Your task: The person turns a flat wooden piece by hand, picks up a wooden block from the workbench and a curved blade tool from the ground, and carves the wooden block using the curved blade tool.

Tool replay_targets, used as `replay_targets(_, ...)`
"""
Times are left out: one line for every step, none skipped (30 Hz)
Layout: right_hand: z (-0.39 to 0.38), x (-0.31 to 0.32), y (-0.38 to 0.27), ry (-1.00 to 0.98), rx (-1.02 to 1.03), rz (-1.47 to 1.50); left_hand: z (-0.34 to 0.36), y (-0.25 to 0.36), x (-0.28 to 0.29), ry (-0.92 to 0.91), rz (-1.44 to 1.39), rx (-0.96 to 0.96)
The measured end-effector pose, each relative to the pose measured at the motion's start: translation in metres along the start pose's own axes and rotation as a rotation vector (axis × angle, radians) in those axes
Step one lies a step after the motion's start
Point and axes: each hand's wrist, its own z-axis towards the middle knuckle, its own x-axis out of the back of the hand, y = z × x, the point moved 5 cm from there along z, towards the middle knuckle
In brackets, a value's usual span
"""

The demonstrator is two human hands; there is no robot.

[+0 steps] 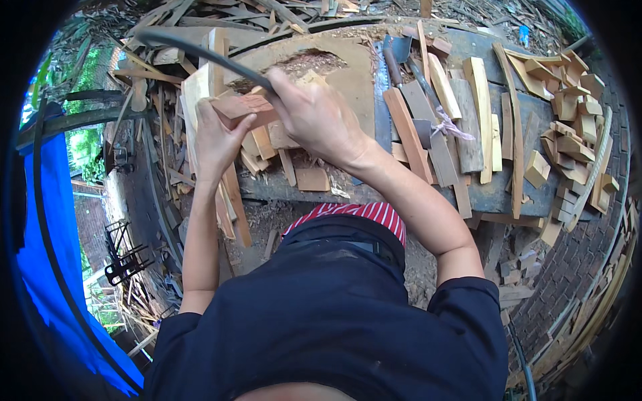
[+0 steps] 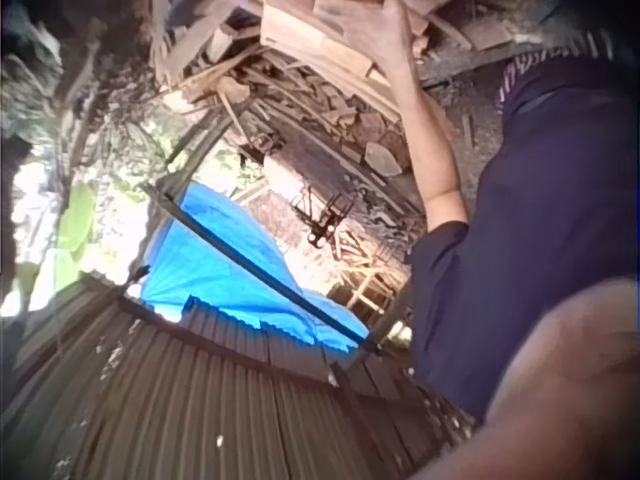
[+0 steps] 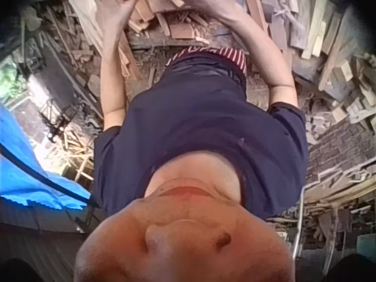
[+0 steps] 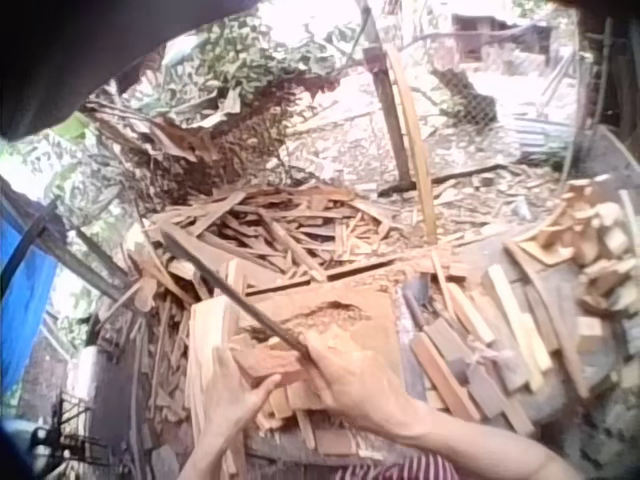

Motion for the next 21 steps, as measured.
replay_targets(0.004,0.008,-0.010,-0.009,0.002,0.001,0.001,0.001,0.004,0.024,0.006,-0.006)
replay_targets(0.007,0.019,-0.019,0.094,0.022,0.063,0.001,0.001,0.003,0.026,0.005,-0.004)
replay_targets(0.008,0.026,-0.024,0.195,0.045,0.126,0.001,0.001,0.003,0.017,0.025,0.003)
replay_targets(0.003,0.016,-0.014,0.190,0.052,0.129,-0.001,0.000,0.002,0.009,0.048,0.012)
replay_targets(-0.010,-0.007,0.016,0.093,-0.031,0.020,-0.001,-0.003,-0.003,-0.015,0.004,0.042)
replay_targets(-0.024,-0.025,0.047,0.002,-0.115,-0.097,0.002,0.001,-0.004,-0.005,0.001,0.031)
replay_targets(-0.043,-0.043,0.080,-0.109,-0.164,-0.167,0.002,0.005,-0.006,-0.016,-0.023,0.031)
replay_targets(-0.049,-0.051,0.089,-0.223,-0.217,-0.234,0.000,0.006,-0.007,-0.031,-0.045,0.033)
replay_targets(-0.051,-0.053,0.097,-0.213,-0.217,-0.235,-0.003,0.011,-0.007,-0.049,-0.030,0.045)
replay_targets(-0.052,-0.055,0.105,-0.230,-0.211,-0.244,0.001,0.012,-0.008,-0.048,-0.030,0.033)
replay_targets(-0.055,-0.057,0.105,-0.256,-0.209,-0.248,0.001,0.011,-0.008,-0.030,0.015,0.018)
replay_targets(-0.049,-0.053,0.095,-0.255,-0.211,-0.243,0.001,0.009,-0.006,-0.008,0.062,0.007)
replay_targets(-0.039,-0.047,0.085,-0.234,-0.188,-0.224,0.000,0.007,-0.006,0.007,0.041,-0.033)
replay_targets(-0.026,-0.037,0.069,-0.216,-0.165,-0.210,0.003,0.006,-0.007,0.002,0.037,-0.034)
replay_targets(-0.014,-0.025,0.044,-0.145,-0.115,-0.147,0.001,0.006,-0.005,0.021,0.050,-0.055)
replay_targets(-0.002,-0.010,0.018,-0.079,-0.061,-0.080,-0.003,0.007,0.000,0.043,0.065,-0.070)
replay_targets(0.003,0.001,0.005,-0.091,-0.063,-0.079,-0.002,0.007,0.002,0.022,0.026,-0.031)
replay_targets(0.008,0.018,-0.012,0.049,0.012,-0.043,-0.001,0.009,0.001,0.021,0.022,-0.025)
replay_targets(0.009,0.027,-0.021,0.187,0.089,-0.004,-0.001,0.011,0.000,0.000,0.026,-0.005)
replay_targets(0.006,0.022,-0.015,0.185,0.098,0.001,0.001,0.012,0.000,-0.014,0.037,0.011)
replay_targets(-0.005,0.004,0.009,0.082,0.006,-0.057,0.000,0.013,-0.001,-0.007,0.057,-0.013)
